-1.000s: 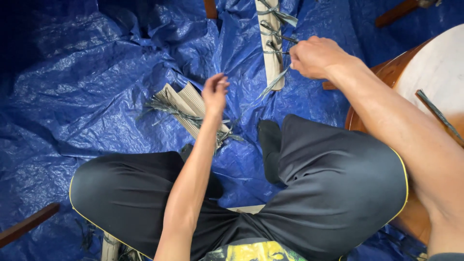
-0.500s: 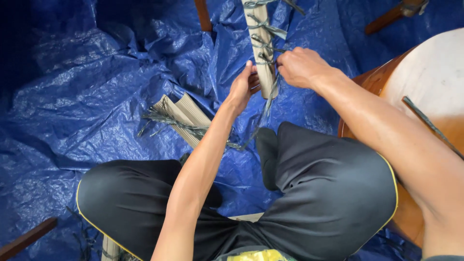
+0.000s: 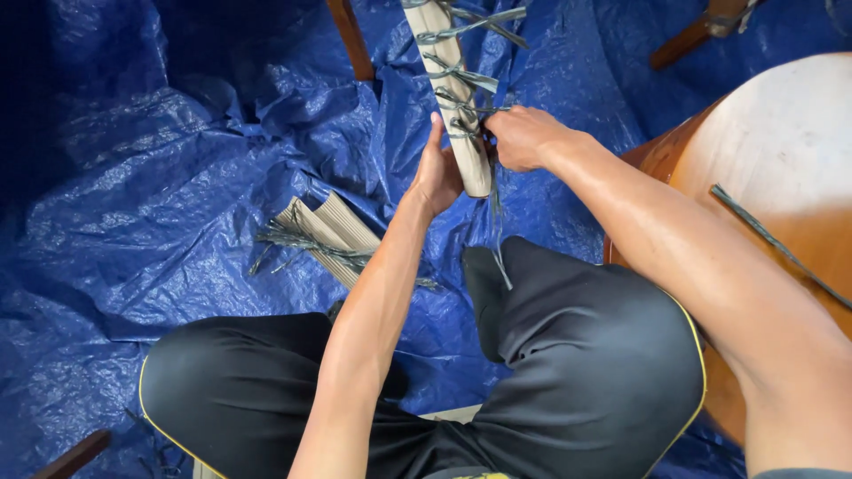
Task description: Tying black plastic straps around the legs of wooden chairs for protection or bundling.
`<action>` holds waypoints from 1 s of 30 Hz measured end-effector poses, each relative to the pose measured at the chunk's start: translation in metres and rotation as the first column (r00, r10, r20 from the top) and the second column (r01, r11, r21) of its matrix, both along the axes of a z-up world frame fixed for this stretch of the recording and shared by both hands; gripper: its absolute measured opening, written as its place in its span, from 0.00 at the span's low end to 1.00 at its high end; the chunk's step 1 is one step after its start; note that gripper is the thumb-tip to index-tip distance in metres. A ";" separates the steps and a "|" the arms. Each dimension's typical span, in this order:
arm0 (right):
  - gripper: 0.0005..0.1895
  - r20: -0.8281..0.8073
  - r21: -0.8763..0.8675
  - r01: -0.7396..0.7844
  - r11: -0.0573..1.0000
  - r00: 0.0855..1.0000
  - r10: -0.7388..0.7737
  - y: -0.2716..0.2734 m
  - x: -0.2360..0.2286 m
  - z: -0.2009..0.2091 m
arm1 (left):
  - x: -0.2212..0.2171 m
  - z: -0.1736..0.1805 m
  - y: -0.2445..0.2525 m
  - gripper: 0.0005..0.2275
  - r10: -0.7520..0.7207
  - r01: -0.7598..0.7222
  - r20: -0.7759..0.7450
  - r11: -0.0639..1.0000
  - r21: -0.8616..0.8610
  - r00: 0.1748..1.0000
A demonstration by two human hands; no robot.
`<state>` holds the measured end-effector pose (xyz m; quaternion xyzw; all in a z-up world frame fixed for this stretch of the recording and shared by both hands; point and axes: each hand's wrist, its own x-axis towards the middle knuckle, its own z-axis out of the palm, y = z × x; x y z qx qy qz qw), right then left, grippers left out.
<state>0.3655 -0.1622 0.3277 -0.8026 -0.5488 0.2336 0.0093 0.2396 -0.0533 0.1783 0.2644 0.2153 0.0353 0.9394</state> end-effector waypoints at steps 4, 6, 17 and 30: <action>0.17 -0.019 -0.022 -0.014 1.000 1.000 0.013 0.000 0.005 -0.011 | 0.000 0.014 -0.009 0.44 0.062 -0.059 0.029 0.992 -0.111 0.998; 0.16 -0.026 -0.026 -0.009 1.000 1.000 0.008 0.000 0.005 -0.011 | 0.002 0.009 -0.012 0.44 0.098 -0.093 0.049 0.991 -0.098 0.994; 0.26 -0.055 -0.092 0.022 0.995 0.998 -0.027 0.002 0.024 -0.056 | -0.009 0.011 -0.018 0.39 0.254 -0.252 0.056 0.967 -0.046 0.966; 0.24 -0.119 -0.100 0.224 0.969 0.965 -0.235 -0.008 0.013 -0.033 | -0.019 -0.047 -0.019 0.14 0.512 -0.509 -0.025 0.857 0.079 0.859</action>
